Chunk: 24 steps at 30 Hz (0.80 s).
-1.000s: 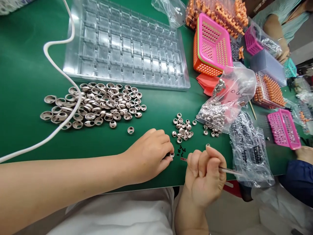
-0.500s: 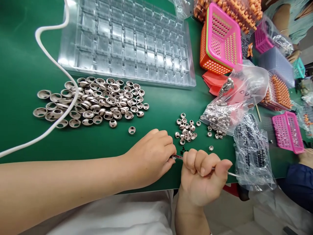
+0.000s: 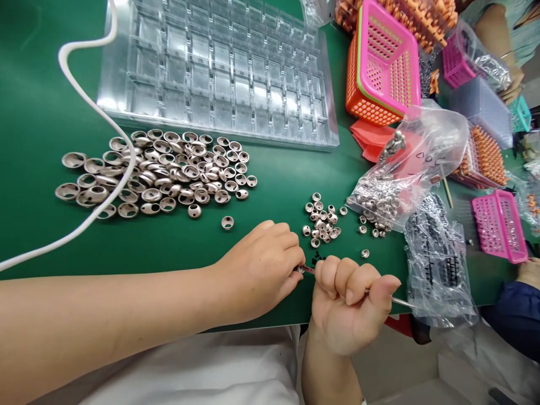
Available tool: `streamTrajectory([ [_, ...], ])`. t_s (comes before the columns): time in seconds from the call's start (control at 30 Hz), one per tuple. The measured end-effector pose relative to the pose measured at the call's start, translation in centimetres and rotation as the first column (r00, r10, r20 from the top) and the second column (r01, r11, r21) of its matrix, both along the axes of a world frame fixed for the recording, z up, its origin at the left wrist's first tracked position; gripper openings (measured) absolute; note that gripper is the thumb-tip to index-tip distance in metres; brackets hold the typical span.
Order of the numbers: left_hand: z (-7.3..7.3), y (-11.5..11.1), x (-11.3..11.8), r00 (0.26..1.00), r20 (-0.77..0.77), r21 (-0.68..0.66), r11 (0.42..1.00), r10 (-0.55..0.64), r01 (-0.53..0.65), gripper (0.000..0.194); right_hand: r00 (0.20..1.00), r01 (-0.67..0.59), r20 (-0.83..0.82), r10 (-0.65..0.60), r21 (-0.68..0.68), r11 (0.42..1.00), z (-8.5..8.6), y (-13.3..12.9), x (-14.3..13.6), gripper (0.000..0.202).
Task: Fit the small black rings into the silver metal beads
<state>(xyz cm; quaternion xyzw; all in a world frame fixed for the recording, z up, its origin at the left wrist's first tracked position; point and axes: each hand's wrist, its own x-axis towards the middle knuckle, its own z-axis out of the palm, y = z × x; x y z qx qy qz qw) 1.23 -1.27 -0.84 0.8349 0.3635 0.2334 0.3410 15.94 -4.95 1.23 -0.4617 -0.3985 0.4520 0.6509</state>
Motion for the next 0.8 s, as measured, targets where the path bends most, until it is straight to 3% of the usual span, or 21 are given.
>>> streamTrajectory([
  [0.57, -0.02, 0.04, -0.05, 1.000, 0.011, 0.017, 1.000, 0.001, -0.001, 0.003, 0.999, -0.019, -0.030, 0.020, 0.020, 1.000, -0.04, -0.07, 0.00, 0.058],
  [0.8, -0.87, -0.19, 0.18, 0.998, 0.053, 0.062, 0.997, 0.033, -0.037, 0.002, 1.000, -0.002, 0.000, 0.002, 0.042, 0.999, -0.17, -0.12, -0.34, 0.057],
])
